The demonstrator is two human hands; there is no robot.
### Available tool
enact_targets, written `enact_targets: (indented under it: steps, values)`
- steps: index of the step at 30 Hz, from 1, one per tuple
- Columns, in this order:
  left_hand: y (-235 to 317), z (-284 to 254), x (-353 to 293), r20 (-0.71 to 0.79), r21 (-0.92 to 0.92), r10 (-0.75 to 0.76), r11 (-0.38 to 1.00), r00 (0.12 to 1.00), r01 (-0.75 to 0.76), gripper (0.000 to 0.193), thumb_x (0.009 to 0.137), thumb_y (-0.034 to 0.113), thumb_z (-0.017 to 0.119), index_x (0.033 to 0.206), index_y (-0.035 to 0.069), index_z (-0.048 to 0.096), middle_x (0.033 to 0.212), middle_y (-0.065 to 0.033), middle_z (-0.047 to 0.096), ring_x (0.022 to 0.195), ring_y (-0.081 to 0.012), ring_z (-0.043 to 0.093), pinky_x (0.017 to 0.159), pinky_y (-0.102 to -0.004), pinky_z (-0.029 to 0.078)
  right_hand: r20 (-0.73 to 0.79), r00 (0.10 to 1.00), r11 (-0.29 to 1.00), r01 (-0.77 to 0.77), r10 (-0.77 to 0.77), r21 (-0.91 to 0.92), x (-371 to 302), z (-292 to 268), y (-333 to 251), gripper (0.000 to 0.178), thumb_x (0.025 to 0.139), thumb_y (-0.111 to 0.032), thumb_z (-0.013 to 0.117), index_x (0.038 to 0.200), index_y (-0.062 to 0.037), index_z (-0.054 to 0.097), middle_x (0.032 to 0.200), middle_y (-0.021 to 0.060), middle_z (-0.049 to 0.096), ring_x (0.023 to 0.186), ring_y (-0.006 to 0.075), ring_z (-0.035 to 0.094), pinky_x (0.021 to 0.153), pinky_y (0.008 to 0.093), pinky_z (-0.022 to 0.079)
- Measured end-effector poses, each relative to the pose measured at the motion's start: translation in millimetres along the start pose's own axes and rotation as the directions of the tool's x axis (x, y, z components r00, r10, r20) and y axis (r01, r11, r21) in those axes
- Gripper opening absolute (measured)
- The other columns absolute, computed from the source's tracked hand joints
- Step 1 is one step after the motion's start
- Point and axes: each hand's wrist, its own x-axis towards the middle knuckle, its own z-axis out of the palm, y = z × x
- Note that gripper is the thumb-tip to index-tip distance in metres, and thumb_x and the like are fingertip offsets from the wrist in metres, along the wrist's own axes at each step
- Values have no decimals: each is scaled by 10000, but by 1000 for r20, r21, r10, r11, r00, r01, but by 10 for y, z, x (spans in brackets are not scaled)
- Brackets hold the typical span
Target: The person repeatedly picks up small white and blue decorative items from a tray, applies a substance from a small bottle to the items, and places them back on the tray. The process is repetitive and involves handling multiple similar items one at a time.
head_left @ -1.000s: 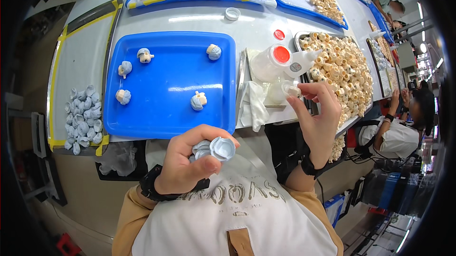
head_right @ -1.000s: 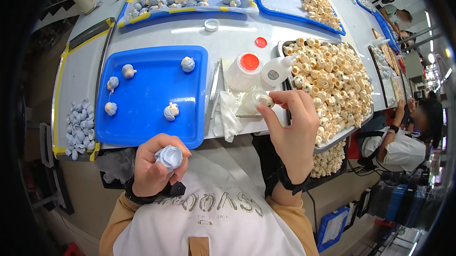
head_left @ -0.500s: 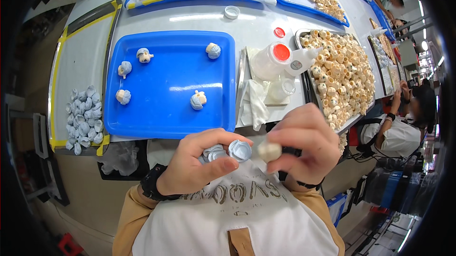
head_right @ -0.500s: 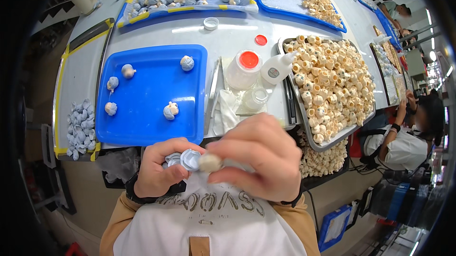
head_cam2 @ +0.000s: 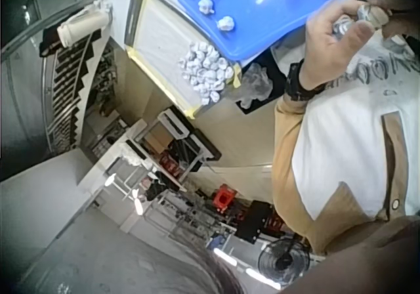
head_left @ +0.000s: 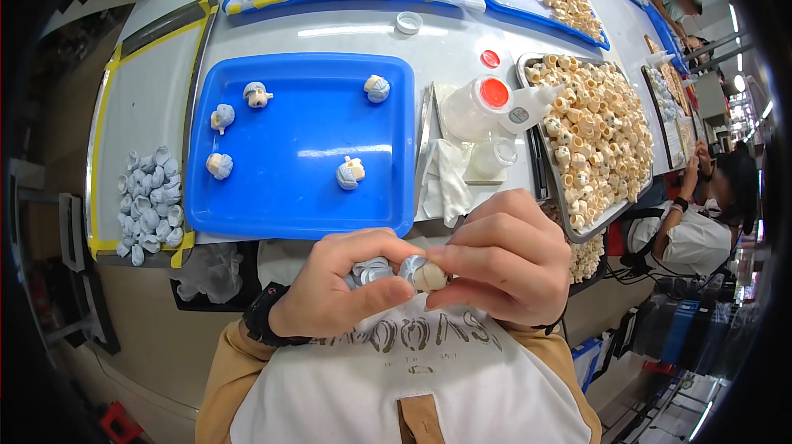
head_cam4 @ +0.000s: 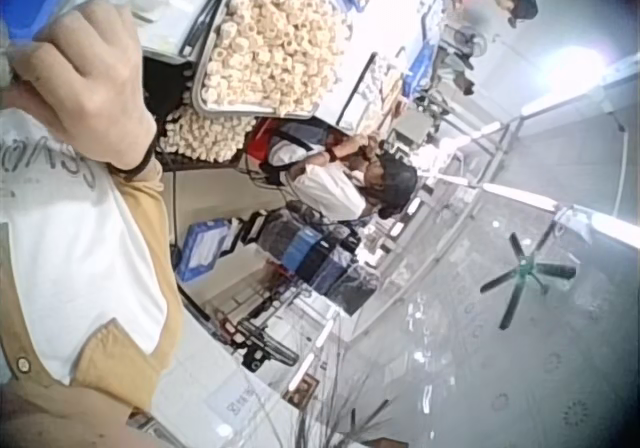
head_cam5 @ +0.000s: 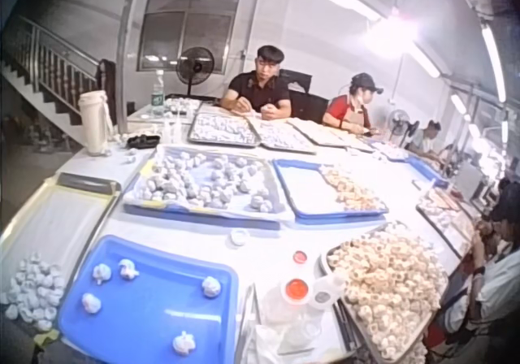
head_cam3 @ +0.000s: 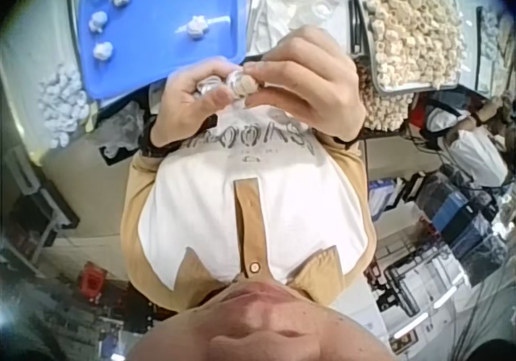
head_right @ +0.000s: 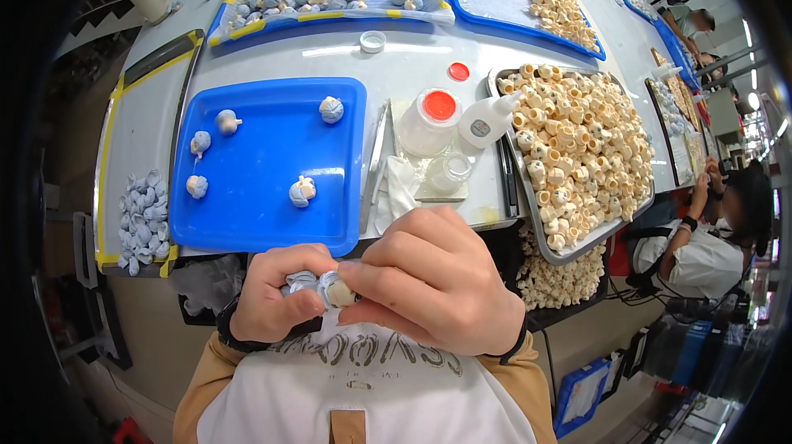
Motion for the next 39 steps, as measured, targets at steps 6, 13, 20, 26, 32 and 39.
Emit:
enact_targets:
  steps: [6, 13, 20, 26, 32, 39]
  values:
    - [-25, -1, -5, -3, 13, -10, 1000, 1000, 10, 274, 865, 243, 602, 990, -2, 602, 868, -48, 611, 795, -104, 554, 702, -244, 430, 15, 999, 994, 47, -46, -94, -14, 13, -26, 385, 546, -276, 781, 823, -30, 674, 687, 17, 564, 605, 174, 514, 517, 265, 385]
    - [-66, 22, -57, -76, -333, -217, 925, 973, 180, 401, 918, 365, 496, 1021, -13, 580, 724, -25, 548, 572, -52, 453, 509, -193, 363, -58, 998, 981, 9, -21, -192, 77, 128, -91, 474, 551, -331, 758, 896, -21, 659, 815, 62, 611, 698, 229, 545, 590, 295, 436]
    - [-84, 36, -8, 40, -342, -162, 925, 986, 166, 518, 915, 482, 426, 883, -18, 555, 636, -3, 483, 513, -34, 406, 422, -174, 281, -143, 986, 961, 40, -82, -274, 56, 307, 23, 399, 641, -371, 674, 841, -30, 619, 861, 54, 600, 748, 227, 571, 584, 308, 427]
    - [-78, 44, -23, 29, -309, -222, 926, 975, 219, 453, 928, 433, 439, 791, 20, 566, 602, 22, 457, 507, -21, 385, 426, -173, 271, -70, 996, 975, 33, -50, -221, 59, 230, 21, 368, 608, -338, 682, 809, -37, 614, 852, 53, 601, 682, 218, 536, 577, 318, 410]
    - [-78, 28, -22, 58, -275, -256, 925, 965, 262, 375, 926, 355, 469, 948, -6, 569, 648, 21, 485, 518, -17, 382, 439, -169, 281, -43, 997, 980, 55, -64, -190, 33, 214, 68, 345, 591, -328, 690, 775, -50, 598, 803, 35, 580, 662, 202, 510, 588, 309, 397]
    - [-27, 11, -20, 130, -335, -205, 912, 970, 237, 468, 922, 370, 421, 1120, -39, 533, 663, 7, 498, 510, -24, 401, 442, -170, 296, -100, 995, 998, 16, -22, -63, 45, 259, 75, 476, 565, -382, 739, 874, -47, 601, 872, 50, 581, 732, 222, 538, 636, 318, 418]
